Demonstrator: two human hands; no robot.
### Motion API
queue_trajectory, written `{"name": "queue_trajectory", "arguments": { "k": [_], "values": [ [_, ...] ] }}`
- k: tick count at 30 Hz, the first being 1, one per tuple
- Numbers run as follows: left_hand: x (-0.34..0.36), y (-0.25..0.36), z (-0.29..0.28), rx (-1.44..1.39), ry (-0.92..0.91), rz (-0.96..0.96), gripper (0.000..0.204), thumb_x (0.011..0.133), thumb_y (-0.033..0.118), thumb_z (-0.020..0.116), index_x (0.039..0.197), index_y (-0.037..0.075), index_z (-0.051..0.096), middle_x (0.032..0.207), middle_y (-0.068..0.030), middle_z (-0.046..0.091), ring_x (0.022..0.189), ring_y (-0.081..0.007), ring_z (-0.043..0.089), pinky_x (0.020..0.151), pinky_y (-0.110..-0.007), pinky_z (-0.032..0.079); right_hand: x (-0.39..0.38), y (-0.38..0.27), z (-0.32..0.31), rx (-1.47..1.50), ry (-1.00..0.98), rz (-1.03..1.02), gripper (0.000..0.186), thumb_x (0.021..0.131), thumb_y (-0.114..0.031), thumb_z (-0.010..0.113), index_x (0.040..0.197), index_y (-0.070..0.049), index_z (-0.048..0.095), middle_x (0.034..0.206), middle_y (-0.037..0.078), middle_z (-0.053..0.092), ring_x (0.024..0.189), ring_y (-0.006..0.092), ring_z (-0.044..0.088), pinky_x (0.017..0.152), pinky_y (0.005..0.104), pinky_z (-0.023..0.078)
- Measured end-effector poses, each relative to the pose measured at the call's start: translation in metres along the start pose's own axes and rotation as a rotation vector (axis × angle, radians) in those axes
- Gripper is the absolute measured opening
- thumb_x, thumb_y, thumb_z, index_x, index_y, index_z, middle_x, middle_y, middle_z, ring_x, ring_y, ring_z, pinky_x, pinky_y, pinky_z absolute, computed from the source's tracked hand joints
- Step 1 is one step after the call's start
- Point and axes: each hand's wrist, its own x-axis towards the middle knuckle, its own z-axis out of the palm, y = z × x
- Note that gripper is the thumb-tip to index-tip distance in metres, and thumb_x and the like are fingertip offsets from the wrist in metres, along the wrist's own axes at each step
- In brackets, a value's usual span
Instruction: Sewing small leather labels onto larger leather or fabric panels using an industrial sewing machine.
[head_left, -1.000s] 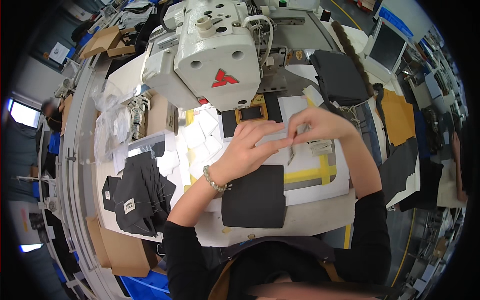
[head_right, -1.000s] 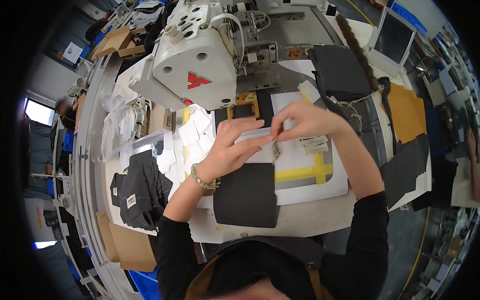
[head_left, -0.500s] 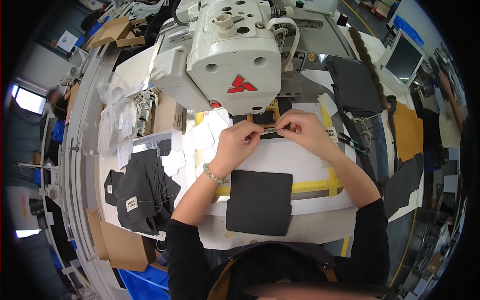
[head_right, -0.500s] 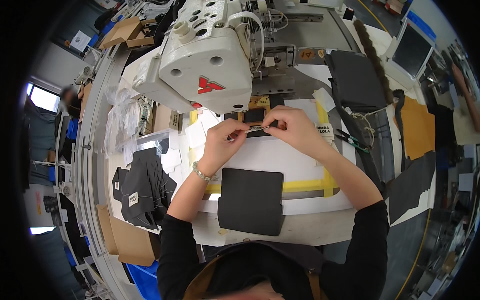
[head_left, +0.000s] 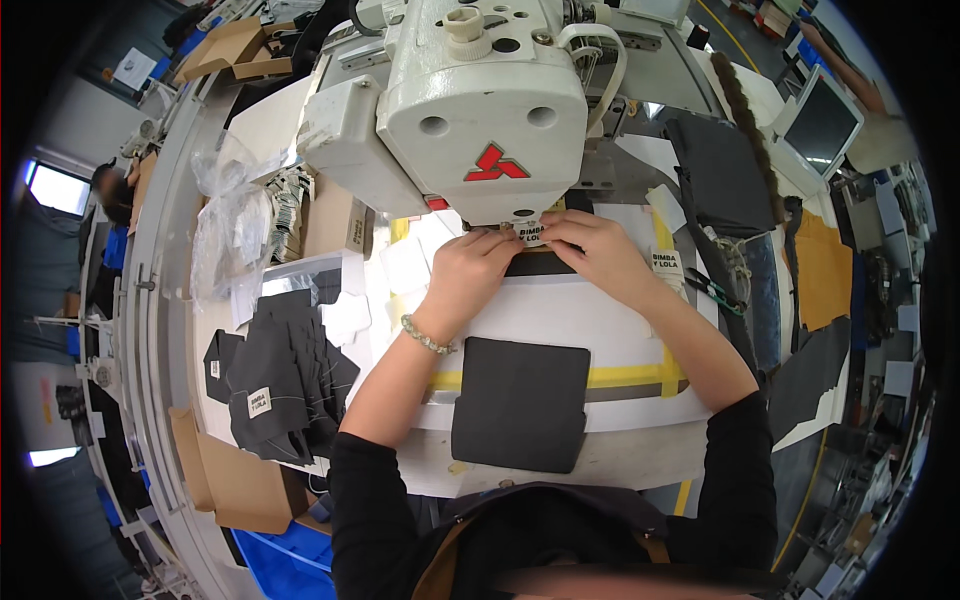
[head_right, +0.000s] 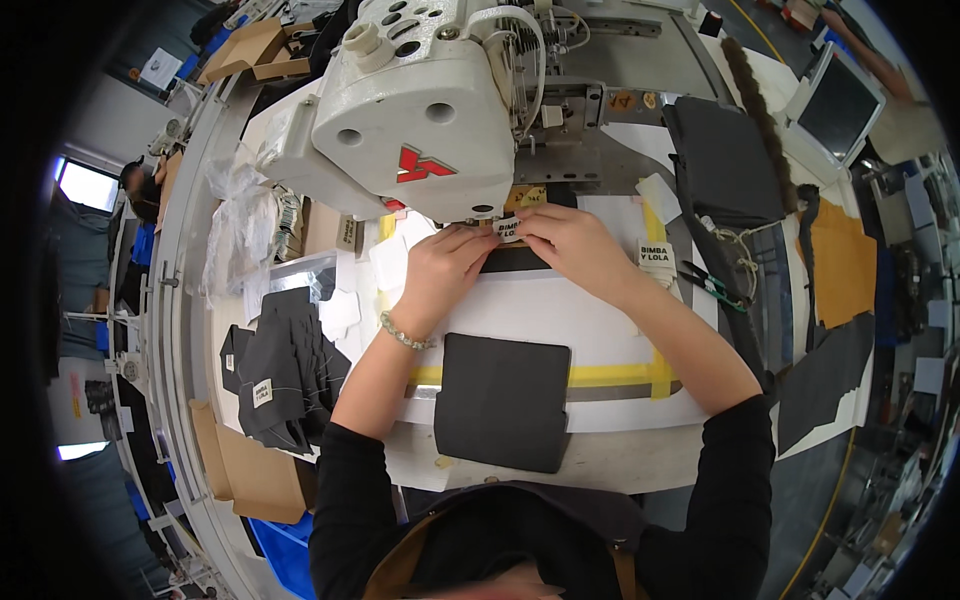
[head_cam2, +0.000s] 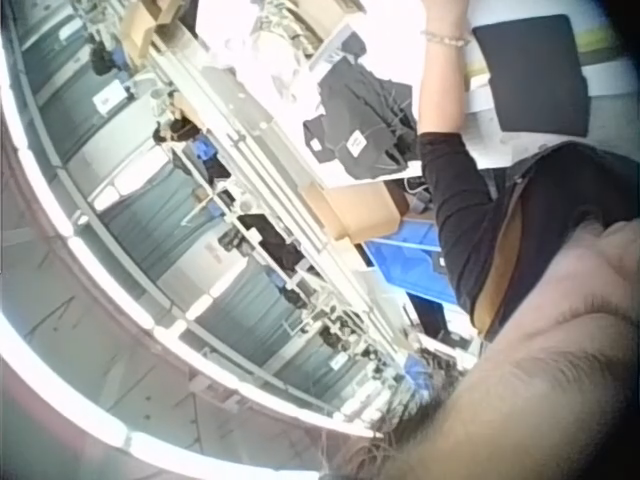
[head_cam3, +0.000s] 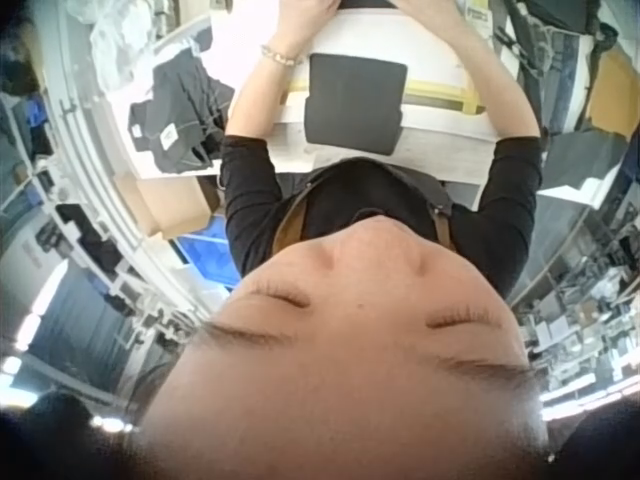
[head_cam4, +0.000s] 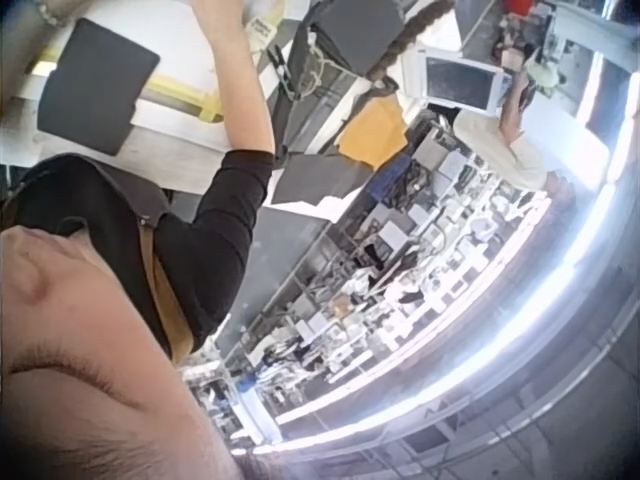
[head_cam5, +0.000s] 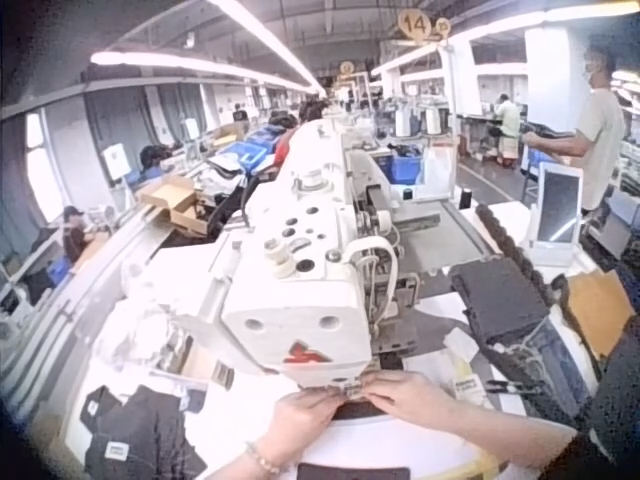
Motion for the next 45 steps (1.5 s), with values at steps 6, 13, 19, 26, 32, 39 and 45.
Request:
{"name": "queue_trajectory", "arguments": {
  "k": [6, 13, 19, 26, 32, 39, 45],
  "values": [
    [0.0, 0.001, -0.002, 0.077, -0.077, 0.049, 0.017, 0.075, 0.005, 0.07, 0.091, 0.008, 0.071, 0.096, -0.0038, 0.072, 0.085, -0.0207, 0.069, 0.071, -0.031, 0.057, 0.002, 0.004, 0.003, -0.098, 0.026, -0.041, 0.015, 0.085, -0.003, 0.067, 0.1, -0.004, 0.068, 0.11, 0.009, 0.068, 0.092, 0.0296, 0.067, 0.079, 0.0346, 0.055],
    [-0.003, 0.008, -0.003, 0.206, -0.126, 0.139, 0.02, 0.076, 0.009, 0.069, 0.096, 0.007, 0.071, 0.102, -0.0039, 0.071, 0.097, -0.0196, 0.067, 0.075, -0.03, 0.056, 0.002, 0.006, 0.005, -0.098, 0.044, -0.034, 0.014, 0.085, -0.004, 0.067, 0.099, -0.003, 0.068, 0.111, 0.009, 0.068, 0.092, 0.03, 0.067, 0.079, 0.0351, 0.056],
    [-0.006, 0.012, 0.0, 0.255, -0.132, 0.143, 0.027, 0.076, 0.015, 0.071, 0.102, 0.006, 0.07, 0.104, -0.0054, 0.071, 0.101, -0.0206, 0.066, 0.077, -0.031, 0.054, 0.002, 0.006, 0.007, -0.128, 0.043, -0.049, 0.014, 0.084, -0.003, 0.068, 0.098, -0.003, 0.068, 0.112, 0.01, 0.068, 0.094, 0.0301, 0.067, 0.08, 0.0356, 0.056],
    [-0.003, 0.022, -0.002, 0.242, -0.212, 0.088, 0.039, 0.08, 0.019, 0.07, 0.116, 0.004, 0.065, 0.111, -0.007, 0.065, 0.108, -0.0213, 0.058, 0.088, -0.034, 0.046, 0.003, 0.001, -0.002, -0.425, 0.044, -0.224, 0.011, 0.082, -0.017, 0.069, 0.09, -0.009, 0.07, 0.099, 0.002, 0.071, 0.093, 0.0168, 0.062, 0.089, 0.0354, 0.041],
    [-0.008, 0.029, -0.001, 0.281, -0.25, 0.039, 0.051, 0.082, 0.034, 0.068, 0.121, 0.002, 0.06, 0.112, -0.0073, 0.059, 0.109, -0.022, 0.052, 0.088, -0.033, 0.04, -0.001, -0.013, -0.019, -0.518, -0.204, -0.168, 0.018, 0.079, -0.02, 0.073, 0.095, -0.011, 0.072, 0.099, -0.001, 0.071, 0.09, 0.0146, 0.058, 0.088, 0.0356, 0.035],
    [-0.007, 0.023, -0.005, 0.186, -0.254, 0.023, 0.056, 0.082, 0.038, 0.068, 0.124, 0.002, 0.057, 0.116, -0.0073, 0.057, 0.112, -0.0227, 0.051, 0.09, -0.035, 0.04, -0.003, -0.013, -0.008, -0.603, -0.264, -0.198, 0.028, 0.081, -0.018, 0.07, 0.108, -0.011, 0.065, 0.111, 0.0, 0.065, 0.099, 0.017, 0.057, 0.088, 0.0354, 0.035],
    [-0.013, 0.018, -0.006, 0.191, -0.271, -0.097, 0.067, 0.081, 0.045, 0.069, 0.129, 0.002, 0.053, 0.127, -0.0119, 0.054, 0.12, -0.0266, 0.049, 0.103, -0.042, 0.035, -0.008, 0.004, 0.015, -0.56, -0.035, -0.286, 0.034, 0.084, -0.016, 0.067, 0.116, -0.01, 0.062, 0.12, 0.003, 0.062, 0.112, 0.0209, 0.055, 0.097, 0.0385, 0.037]
  ]
}}
